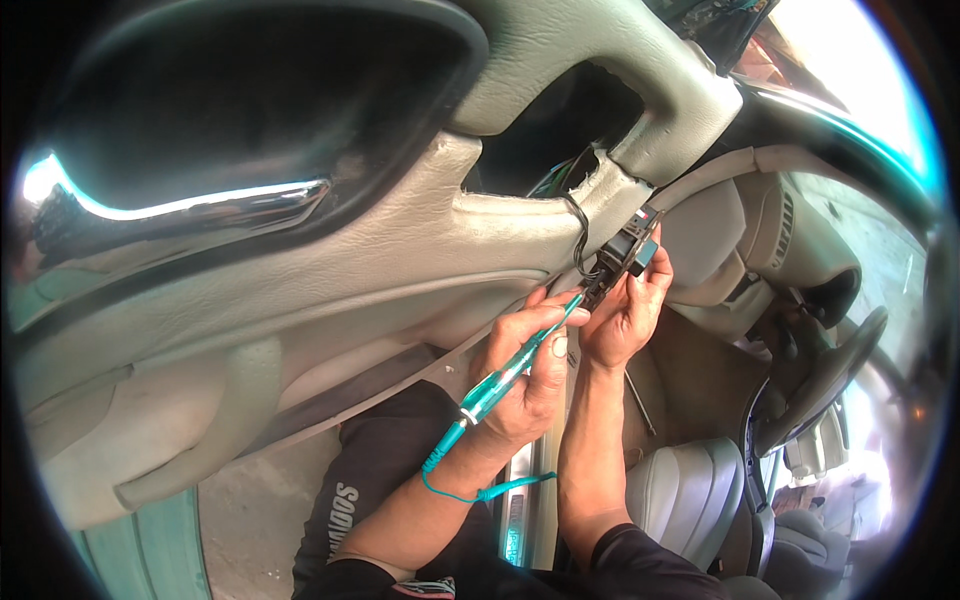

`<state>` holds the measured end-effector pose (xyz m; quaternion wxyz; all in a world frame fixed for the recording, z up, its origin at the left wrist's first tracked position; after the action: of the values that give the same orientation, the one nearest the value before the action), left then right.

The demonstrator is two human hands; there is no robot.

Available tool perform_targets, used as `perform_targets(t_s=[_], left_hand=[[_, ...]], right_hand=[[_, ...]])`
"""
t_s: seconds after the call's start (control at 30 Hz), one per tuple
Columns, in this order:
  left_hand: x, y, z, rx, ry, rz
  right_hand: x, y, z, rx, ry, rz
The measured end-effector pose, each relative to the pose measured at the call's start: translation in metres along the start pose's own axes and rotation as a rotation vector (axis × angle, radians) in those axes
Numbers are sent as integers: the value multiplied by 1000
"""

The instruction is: The person uses a green test light to probe the electrical contacts of a car door lock actuator. They repeatedly test the component while holding it in their hands, then place it on the floor and continue testing the wiring harness near the driver's seat.

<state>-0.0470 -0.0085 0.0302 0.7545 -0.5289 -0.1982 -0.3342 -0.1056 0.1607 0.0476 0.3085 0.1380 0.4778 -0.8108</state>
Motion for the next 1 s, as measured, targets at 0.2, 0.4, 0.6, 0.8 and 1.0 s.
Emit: perform_targets(t_s=[0.2,0.4,0.6,0.8,1.0], left_hand=[[-1,-1,0,0,-14,12],[-7,1,-4,19,22,-16],[-2,3,-1,-5,36,-19],[2,3,4,-24,31,-22],[4,3,4,-33,33,-27]], right_hand=[[-1,-2,-1,-62,20,-48],[-9,-7,4,-206,17,-4],[-3,-3,5,-93,-52,1],[0,1,2,-24,65,49],[1,0,8,46,117,47]])
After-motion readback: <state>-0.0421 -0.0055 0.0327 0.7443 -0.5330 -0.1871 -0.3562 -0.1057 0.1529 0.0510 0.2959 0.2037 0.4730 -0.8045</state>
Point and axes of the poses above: each hand's wrist, its own y-axis away from the middle knuckle, its own z-axis out of the palm, x = y × z, the point moved 6 cm from there along -y, towards the middle knuckle, and after that the axes turned 6 degrees about -y, right-handed, at the moved point
